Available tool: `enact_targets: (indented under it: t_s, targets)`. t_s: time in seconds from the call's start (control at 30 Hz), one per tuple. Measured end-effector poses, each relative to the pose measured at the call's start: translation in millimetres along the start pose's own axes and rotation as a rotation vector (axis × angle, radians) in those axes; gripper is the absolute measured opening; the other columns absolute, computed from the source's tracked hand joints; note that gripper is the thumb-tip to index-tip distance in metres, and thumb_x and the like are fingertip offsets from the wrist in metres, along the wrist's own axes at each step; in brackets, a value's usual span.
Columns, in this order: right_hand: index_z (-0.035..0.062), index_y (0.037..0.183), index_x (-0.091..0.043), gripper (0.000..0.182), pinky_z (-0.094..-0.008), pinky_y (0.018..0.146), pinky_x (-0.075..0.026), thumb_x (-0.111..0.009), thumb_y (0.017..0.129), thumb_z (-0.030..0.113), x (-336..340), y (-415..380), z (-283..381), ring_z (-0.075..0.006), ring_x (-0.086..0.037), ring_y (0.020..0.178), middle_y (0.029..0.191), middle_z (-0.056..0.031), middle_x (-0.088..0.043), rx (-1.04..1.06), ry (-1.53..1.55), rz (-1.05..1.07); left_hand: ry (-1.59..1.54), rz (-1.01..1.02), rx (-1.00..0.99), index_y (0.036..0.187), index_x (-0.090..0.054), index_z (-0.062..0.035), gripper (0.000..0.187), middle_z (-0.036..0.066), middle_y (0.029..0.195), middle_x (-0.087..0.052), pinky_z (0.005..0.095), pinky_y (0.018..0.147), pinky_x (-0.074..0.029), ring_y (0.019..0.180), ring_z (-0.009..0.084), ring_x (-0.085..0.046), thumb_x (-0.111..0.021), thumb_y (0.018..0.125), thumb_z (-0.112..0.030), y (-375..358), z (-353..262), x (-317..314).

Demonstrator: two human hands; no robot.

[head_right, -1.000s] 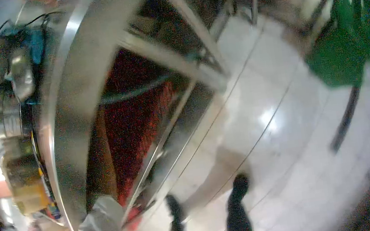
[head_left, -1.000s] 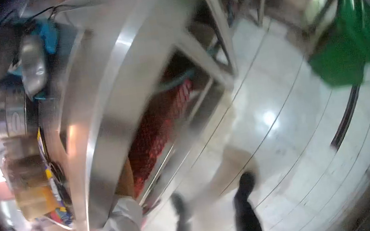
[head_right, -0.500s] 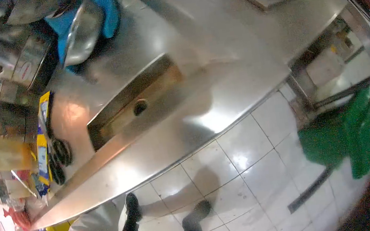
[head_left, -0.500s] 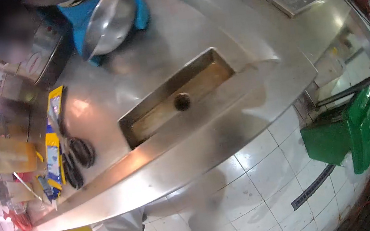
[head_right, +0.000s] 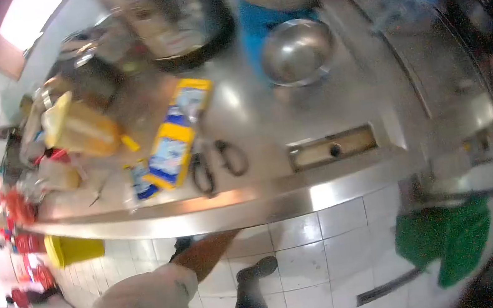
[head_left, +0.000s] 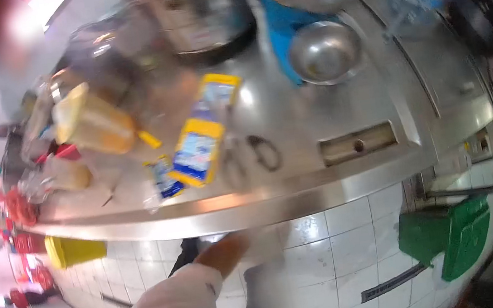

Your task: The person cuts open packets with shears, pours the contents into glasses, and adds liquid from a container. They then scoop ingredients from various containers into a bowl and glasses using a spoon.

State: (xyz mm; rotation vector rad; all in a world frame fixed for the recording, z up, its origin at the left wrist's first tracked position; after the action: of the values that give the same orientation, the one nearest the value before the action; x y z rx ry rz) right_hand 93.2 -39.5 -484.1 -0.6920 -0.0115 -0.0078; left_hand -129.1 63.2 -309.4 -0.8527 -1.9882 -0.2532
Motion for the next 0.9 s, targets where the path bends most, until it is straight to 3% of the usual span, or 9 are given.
enact_targets:
  t_s: [0.17, 0.2, 0.27, 0.33, 0.4, 0.43, 0.53, 0.77, 0.9]
  targets:
    - [-0.0060, 0.122, -0.053, 0.039, -0.0409, 0.080, -0.058, -0.051, 0.095, 0.021, -80, -33, 141, -0.0305, -0.066, 0.097, 0.115, -0.0175, -0.063, 0.094, -0.074, 0.150, -0.092, -0.111, -0.128, 0.112, -0.061, -0.0066, 0.024, 0.010, 0.111, -0.061, 0.0371, 0.091, -0.047, 0.108, 0.0230, -0.055, -0.052, 0.092, -0.017, -137, -19, -78]
    - [-0.0062, 0.122, -0.053, 0.039, -0.0410, 0.080, -0.058, -0.052, 0.094, 0.021, -102, -46, 165, -0.0307, -0.066, 0.097, 0.115, -0.0176, -0.063, 0.111, -0.095, 0.184, -0.201, 0.336, 0.058, 0.112, -0.061, -0.0089, 0.025, 0.013, 0.115, -0.060, 0.0400, 0.094, -0.046, 0.109, 0.0263, -0.057, -0.052, 0.090, -0.016, -203, 14, -188]
    - [-0.0065, 0.123, -0.052, 0.039, -0.0410, 0.079, -0.059, -0.052, 0.094, 0.020, -151, -69, 214, -0.0311, -0.066, 0.098, 0.115, -0.0180, -0.063, 0.137, -0.155, 0.265, -0.049, -0.065, -0.302, 0.115, -0.059, -0.0098, 0.028, 0.013, 0.110, -0.063, 0.0442, 0.101, -0.043, 0.102, 0.0297, -0.061, -0.051, 0.089, -0.015, -259, -28, -128]
    - [-0.0069, 0.123, -0.052, 0.040, -0.0411, 0.079, -0.059, -0.052, 0.094, 0.020, -205, -97, 254, -0.0315, -0.066, 0.098, 0.116, -0.0183, -0.063, 0.154, -0.215, 0.344, 0.131, 0.390, -0.303, 0.119, -0.057, -0.0107, 0.031, 0.011, 0.113, -0.063, 0.0461, 0.106, -0.038, 0.112, 0.0266, -0.058, -0.052, 0.090, -0.016, -293, -64, -4]
    - [-0.0073, 0.124, -0.052, 0.040, -0.0411, 0.079, -0.060, -0.053, 0.094, 0.019, -260, -140, 279, -0.0319, -0.067, 0.098, 0.116, -0.0187, -0.063, 0.157, -0.252, 0.411, 0.093, 0.202, -0.307, 0.121, -0.059, -0.0127, 0.033, 0.009, 0.120, -0.062, 0.0489, 0.109, -0.035, 0.119, 0.0243, -0.054, -0.052, 0.090, -0.017, -344, -36, 7]
    - [-0.0075, 0.124, -0.052, 0.040, -0.0412, 0.079, -0.060, -0.053, 0.094, 0.019, -291, -159, 289, -0.0321, -0.067, 0.098, 0.116, -0.0189, -0.063, 0.162, -0.262, 0.440, 0.109, 0.289, -0.271, 0.126, -0.059, -0.0152, 0.037, 0.009, 0.123, -0.062, 0.0502, 0.108, -0.035, 0.122, 0.0244, -0.052, -0.054, 0.089, -0.020, -358, -55, 136]
    - [-0.0081, 0.125, -0.051, 0.041, -0.0412, 0.078, -0.061, -0.053, 0.093, 0.018, -373, -194, 313, -0.0326, -0.067, 0.099, 0.117, -0.0194, -0.063, 0.195, -0.265, 0.488, 0.066, -0.322, -0.203, 0.125, -0.062, -0.0180, 0.039, 0.004, 0.117, -0.064, 0.0465, 0.106, -0.038, 0.118, 0.0213, -0.054, -0.060, 0.086, -0.021, -438, -31, 245]
    - [-0.0094, 0.127, -0.050, 0.043, -0.0414, 0.077, -0.062, -0.055, 0.093, 0.016, -542, -251, 346, -0.0340, -0.068, 0.100, 0.119, -0.0206, -0.062, 0.316, -0.151, 0.483, 0.058, -0.722, 0.347, 0.086, -0.072, -0.0164, 0.013, 0.001, 0.083, -0.067, 0.0404, 0.082, -0.046, 0.081, 0.0215, -0.064, -0.073, 0.077, -0.025, -622, 53, 320]
    - [-0.0083, 0.126, -0.050, 0.042, -0.0369, 0.064, -0.064, -0.060, 0.089, 0.008, -610, -207, 355, -0.0315, -0.071, 0.083, 0.113, -0.0222, -0.064, 0.121, -0.151, 0.305, -0.074, -0.780, 0.738, 0.061, -0.068, -0.0112, 0.034, 0.012, 0.063, -0.065, 0.0435, 0.064, -0.048, 0.062, 0.0335, -0.063, -0.079, 0.076, -0.039, -668, 117, 263]
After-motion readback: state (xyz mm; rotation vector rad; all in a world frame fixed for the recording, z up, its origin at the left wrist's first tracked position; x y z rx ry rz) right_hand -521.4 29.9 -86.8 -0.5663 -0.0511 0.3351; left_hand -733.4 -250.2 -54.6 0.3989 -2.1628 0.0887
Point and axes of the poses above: each hand's wrist, its own y-axis towards the middle knuckle, its own x-axis out of the back of the hand, z = x × y, the point moved 4 cm from there along y, towards the middle knuckle
